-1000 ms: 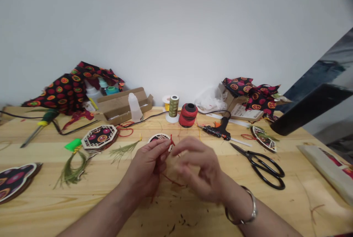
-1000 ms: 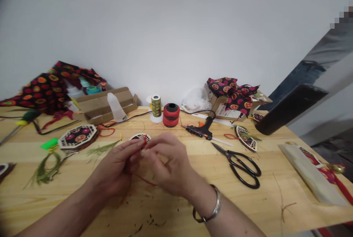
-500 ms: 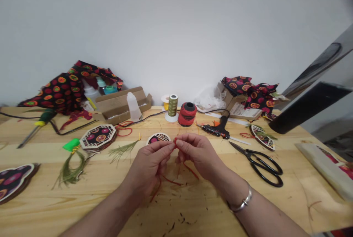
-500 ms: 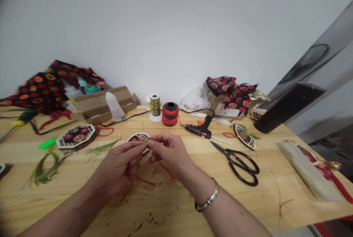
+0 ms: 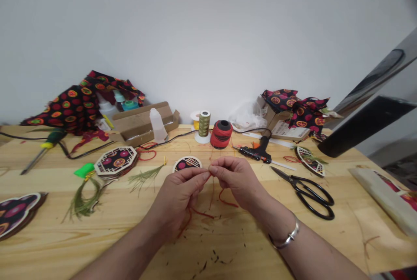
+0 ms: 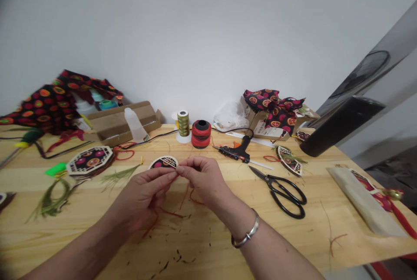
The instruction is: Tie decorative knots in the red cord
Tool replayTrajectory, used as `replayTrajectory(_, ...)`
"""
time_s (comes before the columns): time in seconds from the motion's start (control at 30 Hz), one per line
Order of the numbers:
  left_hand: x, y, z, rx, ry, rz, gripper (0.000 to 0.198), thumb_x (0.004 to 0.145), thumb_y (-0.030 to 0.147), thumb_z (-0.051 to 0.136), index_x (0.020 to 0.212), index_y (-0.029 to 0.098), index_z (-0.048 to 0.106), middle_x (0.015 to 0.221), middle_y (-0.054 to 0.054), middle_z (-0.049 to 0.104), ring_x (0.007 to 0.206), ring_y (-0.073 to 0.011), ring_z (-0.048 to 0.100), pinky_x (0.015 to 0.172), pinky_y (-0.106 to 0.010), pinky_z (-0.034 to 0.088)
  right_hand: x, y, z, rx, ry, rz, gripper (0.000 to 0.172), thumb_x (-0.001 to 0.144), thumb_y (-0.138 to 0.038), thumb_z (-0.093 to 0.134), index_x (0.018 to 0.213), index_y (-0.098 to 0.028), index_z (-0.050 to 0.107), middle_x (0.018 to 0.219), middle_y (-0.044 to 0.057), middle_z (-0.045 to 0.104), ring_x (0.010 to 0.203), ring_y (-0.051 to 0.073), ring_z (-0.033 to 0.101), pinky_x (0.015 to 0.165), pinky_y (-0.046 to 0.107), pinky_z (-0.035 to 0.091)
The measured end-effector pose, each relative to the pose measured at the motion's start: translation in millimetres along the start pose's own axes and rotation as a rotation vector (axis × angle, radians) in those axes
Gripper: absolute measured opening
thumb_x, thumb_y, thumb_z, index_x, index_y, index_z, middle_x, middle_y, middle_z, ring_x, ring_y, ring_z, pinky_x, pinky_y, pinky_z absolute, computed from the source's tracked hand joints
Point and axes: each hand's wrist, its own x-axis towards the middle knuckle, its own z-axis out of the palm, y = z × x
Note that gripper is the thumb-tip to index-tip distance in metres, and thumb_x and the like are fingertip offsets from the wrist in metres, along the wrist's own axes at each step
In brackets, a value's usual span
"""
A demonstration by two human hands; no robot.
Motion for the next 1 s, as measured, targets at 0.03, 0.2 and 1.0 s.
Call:
replayTrajectory(0.03, 0.0, 0.0, 0.0, -0.003, -0.002, -0.002, 0.018, 0.062, 0.031, 0.072, 0.071, 0.016, 0.071, 0.04, 0.009, 0.036, 0.036, -0.0024, 0.024, 0.034, -0.016, 0.016, -0.3, -0.6, 0.0, -0.005, 0.003, -0.002, 0.018, 0.06, -0.029, 0.071, 0.065, -0.013, 0.063, 0.052, -0.005, 0.051, 0.043, 0.004, 0.034, 0.04, 0.019, 0.023)
replayTrajectory(0.2, 1.1, -1.3, -0.8, -0.009, 0.0, -0.005, 0.021, 0.061, 0.032, 0.073, 0.073, 0.015, 0.072, 0.04, 0.009, 0.035, 0.037, -0.0025, 0.024, 0.034, -0.016, 0.016, -2.2, -4.6, 0.0, -0.032, -0.007, -0.006, 0.017, 0.062, -0.029, 0.07, 0.063, -0.014, 0.062, 0.05, -0.006, 0.048, 0.043, 0.004, 0.031, 0.041, 0.02, 0.021)
replayTrajectory(1.0, 0.2, 0.3, -1.7, -0.027, -0.009, -0.001, 0.016, 0.065, 0.029, 0.072, 0.073, 0.015, 0.072, 0.041, 0.009, 0.036, 0.038, -0.0015, 0.022, 0.035, -0.015, 0.014, -2.7, -3.6, -1.0, -0.041, -0.083, 0.002, 0.022, 0.068, -0.035, 0.065, 0.066, -0.013, 0.06, 0.051, -0.006, 0.044, 0.043, 0.005, 0.031, 0.041, 0.021, 0.019)
